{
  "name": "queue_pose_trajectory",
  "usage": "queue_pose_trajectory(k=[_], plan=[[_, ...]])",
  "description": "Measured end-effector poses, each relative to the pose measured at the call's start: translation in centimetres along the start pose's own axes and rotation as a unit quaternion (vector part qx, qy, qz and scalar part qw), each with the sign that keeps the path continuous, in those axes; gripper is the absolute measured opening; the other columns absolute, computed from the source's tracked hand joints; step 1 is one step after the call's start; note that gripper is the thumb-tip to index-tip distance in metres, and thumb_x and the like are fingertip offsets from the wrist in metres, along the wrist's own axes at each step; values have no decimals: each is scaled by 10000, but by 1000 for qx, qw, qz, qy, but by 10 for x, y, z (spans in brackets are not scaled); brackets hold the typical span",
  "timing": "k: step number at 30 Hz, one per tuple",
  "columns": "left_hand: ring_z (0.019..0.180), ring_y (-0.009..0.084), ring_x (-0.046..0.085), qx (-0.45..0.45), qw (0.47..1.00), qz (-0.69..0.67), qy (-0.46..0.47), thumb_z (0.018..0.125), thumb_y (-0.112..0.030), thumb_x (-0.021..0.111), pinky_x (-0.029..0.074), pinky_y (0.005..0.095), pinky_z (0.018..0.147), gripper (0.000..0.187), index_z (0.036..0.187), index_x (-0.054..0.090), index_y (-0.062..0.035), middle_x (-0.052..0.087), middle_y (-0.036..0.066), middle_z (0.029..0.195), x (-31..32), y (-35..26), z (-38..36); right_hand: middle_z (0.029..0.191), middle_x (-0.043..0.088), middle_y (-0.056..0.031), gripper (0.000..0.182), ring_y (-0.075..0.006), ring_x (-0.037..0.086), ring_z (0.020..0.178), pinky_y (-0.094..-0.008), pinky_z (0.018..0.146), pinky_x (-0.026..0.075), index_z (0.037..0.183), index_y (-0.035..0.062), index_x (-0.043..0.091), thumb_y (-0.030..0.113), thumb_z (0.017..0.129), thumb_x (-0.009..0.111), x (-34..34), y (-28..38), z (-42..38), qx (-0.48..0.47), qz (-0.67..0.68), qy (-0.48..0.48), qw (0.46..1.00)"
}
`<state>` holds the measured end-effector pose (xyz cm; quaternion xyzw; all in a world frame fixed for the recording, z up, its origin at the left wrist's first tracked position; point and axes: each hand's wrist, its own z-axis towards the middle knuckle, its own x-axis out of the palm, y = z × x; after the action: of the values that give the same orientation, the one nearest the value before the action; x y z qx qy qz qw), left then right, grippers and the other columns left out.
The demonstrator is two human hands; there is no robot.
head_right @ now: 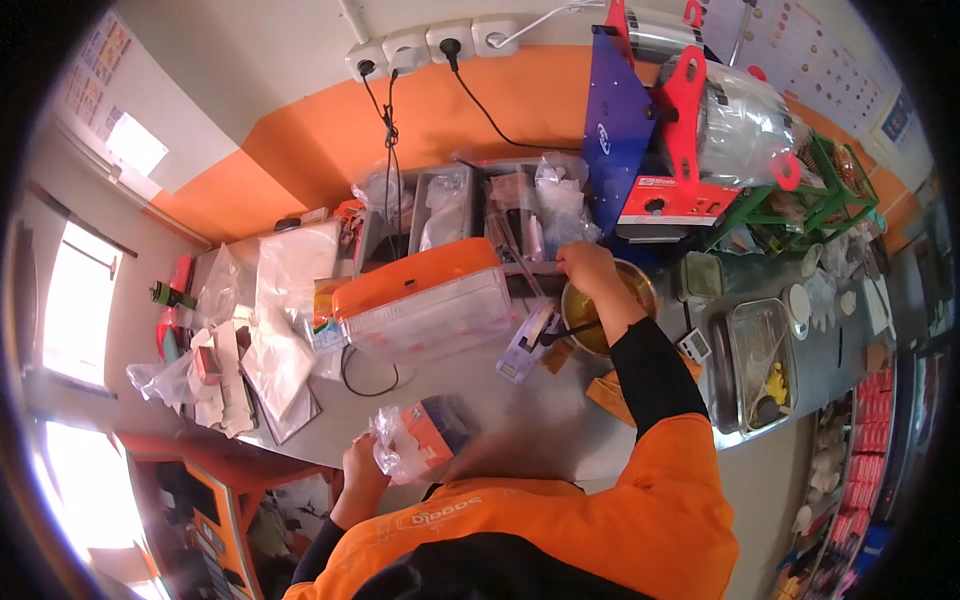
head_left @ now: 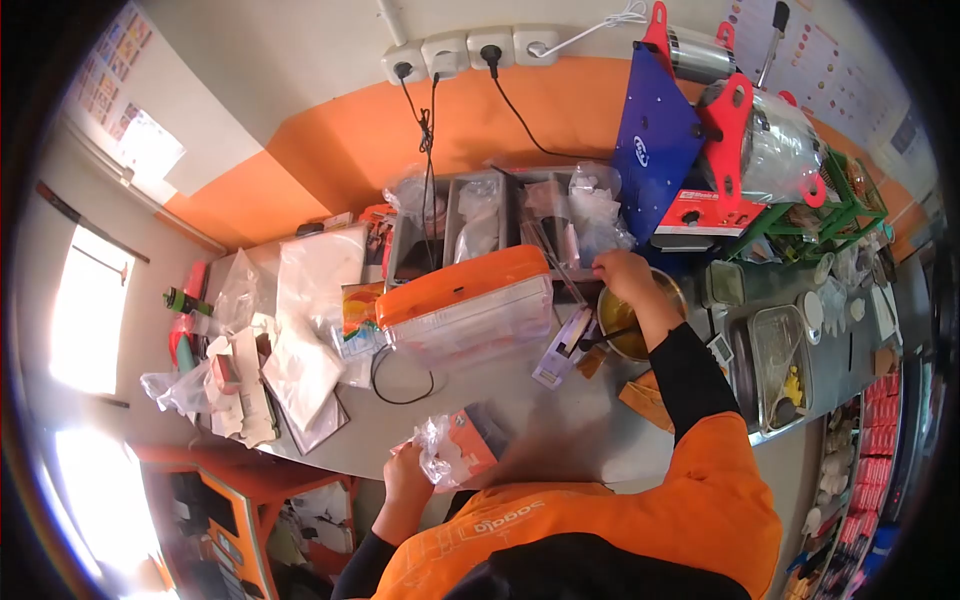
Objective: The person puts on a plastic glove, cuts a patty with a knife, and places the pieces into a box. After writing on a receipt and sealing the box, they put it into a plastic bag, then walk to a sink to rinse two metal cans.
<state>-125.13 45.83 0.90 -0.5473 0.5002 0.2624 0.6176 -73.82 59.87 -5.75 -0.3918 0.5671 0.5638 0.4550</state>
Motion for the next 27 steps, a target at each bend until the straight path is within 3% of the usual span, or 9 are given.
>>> queue_pose_trajectory(k=[5,8,11,13,16,20,22,27], plan=[[828,374,703,-17,1000,9,-12,836,-216,656,556,486,704,226,990,657,-51,700,153,928,30,11,-3,930,697,-117,84,-344,677,867,-447,715,521,937,96,649,175,916,630,6,-14,-4,-36,31,-71,996],[897,377,696,-22,998,34,-38,827,-197,664,550,489,748,270,1047,628,-46,696,158,983,41,15,-7,934,706,-139,106,-319,694,783,-417,696,551,986,61,592,167,979,592,-25,-7,-16,66,125,-163,976],[977,382,681,-36,998,25,-39,812,-176,687,543,484,800,320,1093,610,-44,693,155,1021,38,5,-5,895,698,-107,98,-197,681,694,-335,654,564,1054,36,548,132,1039,544,-60,11,-46,117,429,-195,874],[1014,388,670,-93,995,-38,-23,799,-167,705,538,477,833,336,1094,606,-42,690,157,1037,38,5,-7,890,687,-97,90,-146,666,712,-297,659,564,1058,27,542,116,1051,528,-87,41,-76,124,514,-167,832],[1052,391,655,-30,993,-105,-49,787,-151,721,535,460,868,359,1111,603,-50,672,168,1091,43,18,-8,894,686,-111,102,-138,661,716,-286,665,568,1063,19,548,118,1057,523,-100,101,-118,107,597,-121,786],[1058,391,646,-10,987,-158,-15,806,-85,657,537,445,866,339,1140,602,-64,646,165,1137,33,24,-18,922,701,-126,83,-137,657,721,-281,674,565,1064,7,573,83,1039,553,-51,201,-145,82,674,-41,733],[1052,388,645,-1,977,-213,-20,812,2,569,542,434,856,333,1136,617,-58,641,153,1123,26,22,-23,937,710,-118,83,-119,654,726,-267,674,559,1064,1,580,77,1033,567,-3,252,-145,66,685,1,726],[995,333,664,90,970,-215,-61,797,-34,633,558,398,833,292,1088,649,-51,631,118,1133,22,24,-22,954,720,-88,89,-84,629,722,-236,659,534,1077,3,589,77,1041,556,52,315,-141,67,666,79,739]])
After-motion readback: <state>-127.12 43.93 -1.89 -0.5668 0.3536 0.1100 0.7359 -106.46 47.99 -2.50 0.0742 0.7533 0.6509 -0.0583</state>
